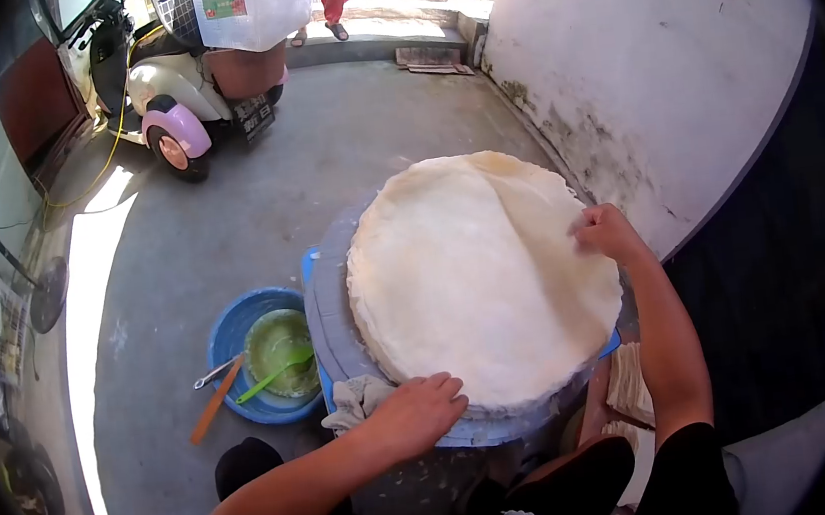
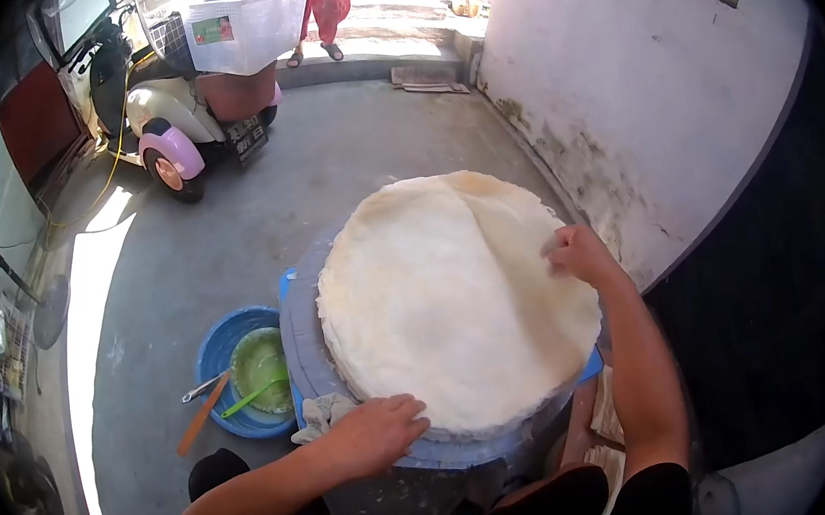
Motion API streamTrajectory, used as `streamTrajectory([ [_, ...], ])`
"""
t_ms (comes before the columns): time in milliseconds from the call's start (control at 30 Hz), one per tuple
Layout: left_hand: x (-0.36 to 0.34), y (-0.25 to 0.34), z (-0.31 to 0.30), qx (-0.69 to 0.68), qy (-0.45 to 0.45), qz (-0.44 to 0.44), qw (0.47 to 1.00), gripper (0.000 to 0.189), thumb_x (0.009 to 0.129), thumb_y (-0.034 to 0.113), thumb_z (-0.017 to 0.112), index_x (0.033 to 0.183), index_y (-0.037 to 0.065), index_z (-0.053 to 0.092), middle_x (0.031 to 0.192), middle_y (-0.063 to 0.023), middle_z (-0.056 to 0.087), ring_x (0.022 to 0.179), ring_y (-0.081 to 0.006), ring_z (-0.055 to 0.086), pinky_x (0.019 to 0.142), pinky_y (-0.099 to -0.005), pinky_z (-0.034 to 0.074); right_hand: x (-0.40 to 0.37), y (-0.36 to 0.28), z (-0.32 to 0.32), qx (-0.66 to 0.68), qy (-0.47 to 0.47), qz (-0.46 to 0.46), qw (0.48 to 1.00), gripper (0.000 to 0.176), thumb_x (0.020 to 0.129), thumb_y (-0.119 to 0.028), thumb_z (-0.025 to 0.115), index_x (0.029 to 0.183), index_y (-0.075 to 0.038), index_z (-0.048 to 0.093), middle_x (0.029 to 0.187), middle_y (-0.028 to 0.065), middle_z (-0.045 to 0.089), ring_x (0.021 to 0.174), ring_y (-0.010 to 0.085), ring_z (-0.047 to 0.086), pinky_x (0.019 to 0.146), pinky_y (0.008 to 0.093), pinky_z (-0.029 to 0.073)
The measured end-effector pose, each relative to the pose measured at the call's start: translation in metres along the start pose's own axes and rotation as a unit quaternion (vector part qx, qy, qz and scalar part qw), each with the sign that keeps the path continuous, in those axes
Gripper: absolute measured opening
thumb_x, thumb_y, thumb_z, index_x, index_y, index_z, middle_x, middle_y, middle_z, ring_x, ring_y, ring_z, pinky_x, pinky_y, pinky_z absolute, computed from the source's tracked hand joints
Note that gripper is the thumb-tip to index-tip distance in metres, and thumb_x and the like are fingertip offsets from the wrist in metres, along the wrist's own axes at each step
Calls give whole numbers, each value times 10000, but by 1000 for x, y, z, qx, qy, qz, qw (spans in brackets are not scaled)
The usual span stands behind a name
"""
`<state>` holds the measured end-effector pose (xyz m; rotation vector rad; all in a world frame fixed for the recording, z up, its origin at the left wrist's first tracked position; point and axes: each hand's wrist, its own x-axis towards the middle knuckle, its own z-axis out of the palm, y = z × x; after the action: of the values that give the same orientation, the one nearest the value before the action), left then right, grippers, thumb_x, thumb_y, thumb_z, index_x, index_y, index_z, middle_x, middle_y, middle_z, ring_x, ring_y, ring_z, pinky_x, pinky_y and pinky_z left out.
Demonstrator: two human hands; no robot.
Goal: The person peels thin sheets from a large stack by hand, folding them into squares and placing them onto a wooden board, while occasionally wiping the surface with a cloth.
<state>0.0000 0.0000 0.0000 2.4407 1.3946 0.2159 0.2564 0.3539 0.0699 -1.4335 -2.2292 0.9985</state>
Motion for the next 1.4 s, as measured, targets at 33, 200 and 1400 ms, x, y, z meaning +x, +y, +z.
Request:
streamTrajectory([
  [33,-1,0,-2,7,4,5,1000,446,781,189,756,1167,29,601,1280,-146,558,1218,-299,531,980,-408,482,-1,1,1,34,-5,20,999,132,765,-46,676,876,-3,733,734,80,704,654,183,677,643,342,540],
  [200,4,-1,4,23,24,13,999,422,772,176,759,1137,27,611,1232,-138,572,1164,-299,553,943,-395,500,-3,13,4,-121,2,21,992,102,760,-79,700,821,0,715,695,58,682,623,162,656,575,328,497],
  [1400,209,-42,-15,-705,322,-268,571,309,972,25,440,1274,-32,474,1199,-173,592,1068,-305,634,921,-441,549,-20,66,14,-165,20,-29,986,351,878,-393,700,969,-60,762,884,169,730,813,288,690,776,391,526],
])
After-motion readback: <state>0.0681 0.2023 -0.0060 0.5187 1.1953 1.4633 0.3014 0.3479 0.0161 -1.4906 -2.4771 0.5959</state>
